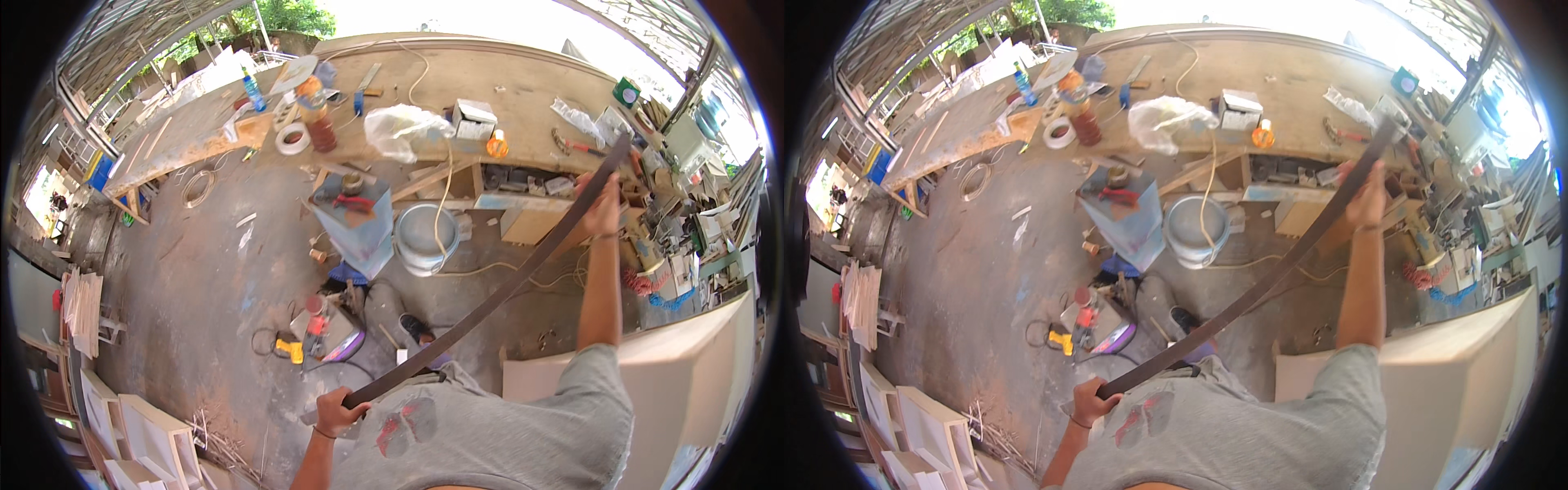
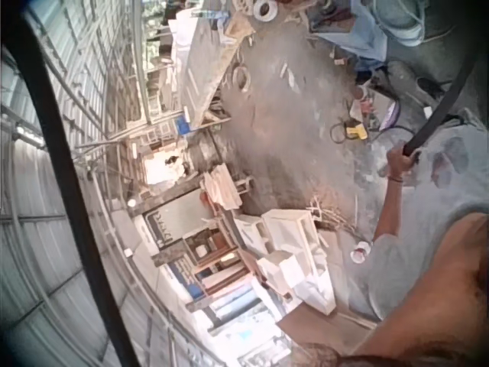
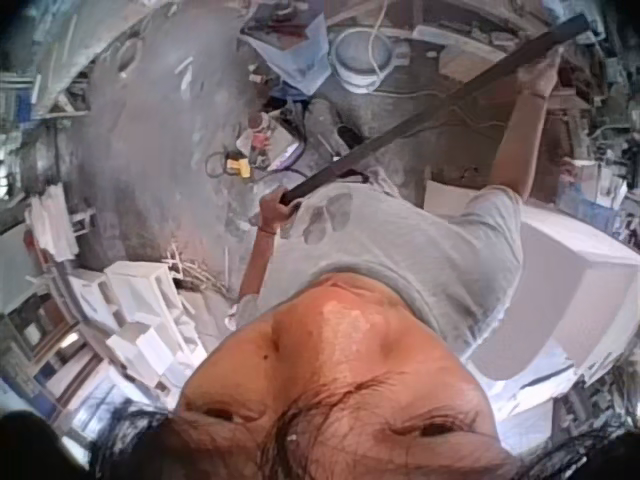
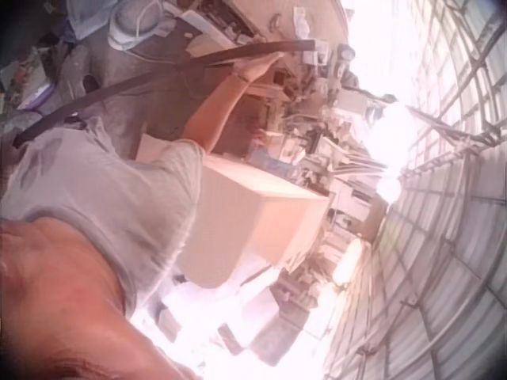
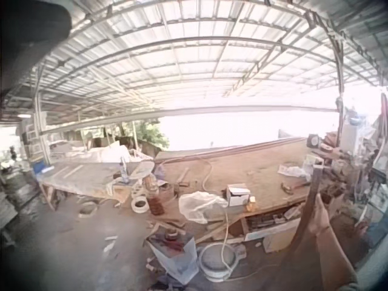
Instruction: The person applies adhesive from a bottle onto a board and spreads it using a spreader, then handles a decorative strip.
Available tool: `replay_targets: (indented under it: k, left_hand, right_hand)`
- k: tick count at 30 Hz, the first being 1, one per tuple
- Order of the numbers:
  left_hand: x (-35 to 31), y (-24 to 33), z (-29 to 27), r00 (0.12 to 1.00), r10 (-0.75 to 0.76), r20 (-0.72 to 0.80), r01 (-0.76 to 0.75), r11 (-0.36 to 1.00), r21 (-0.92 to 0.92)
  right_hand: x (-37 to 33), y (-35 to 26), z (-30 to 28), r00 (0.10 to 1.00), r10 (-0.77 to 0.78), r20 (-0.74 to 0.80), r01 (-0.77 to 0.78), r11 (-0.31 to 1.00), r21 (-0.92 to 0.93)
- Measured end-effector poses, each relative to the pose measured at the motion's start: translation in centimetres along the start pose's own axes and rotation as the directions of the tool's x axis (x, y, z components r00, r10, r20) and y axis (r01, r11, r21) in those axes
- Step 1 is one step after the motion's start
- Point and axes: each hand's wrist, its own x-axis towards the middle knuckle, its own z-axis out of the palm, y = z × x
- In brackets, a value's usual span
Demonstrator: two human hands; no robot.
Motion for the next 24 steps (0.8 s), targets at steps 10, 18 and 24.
replay_targets:
  k: [10,18,24]
  left_hand:
    - [30.5,10.1,5.4,0.982,0.187,0.033,-0.179,0.970,-0.167]
    - [47.9,19.4,13.7,0.992,0.037,0.123,0.031,0.861,-0.507]
    - [54.8,20.3,20.2,0.973,0.217,0.075,-0.150,0.850,-0.505]
  right_hand:
    - [26.0,-2.8,-2.0,0.836,-0.548,-0.024,0.291,0.481,-0.827]
    - [28.0,2.2,0.1,0.838,-0.541,0.070,0.264,0.291,-0.920]
    - [12.8,16.6,4.8,0.766,0.599,0.232,-0.633,0.767,0.109]
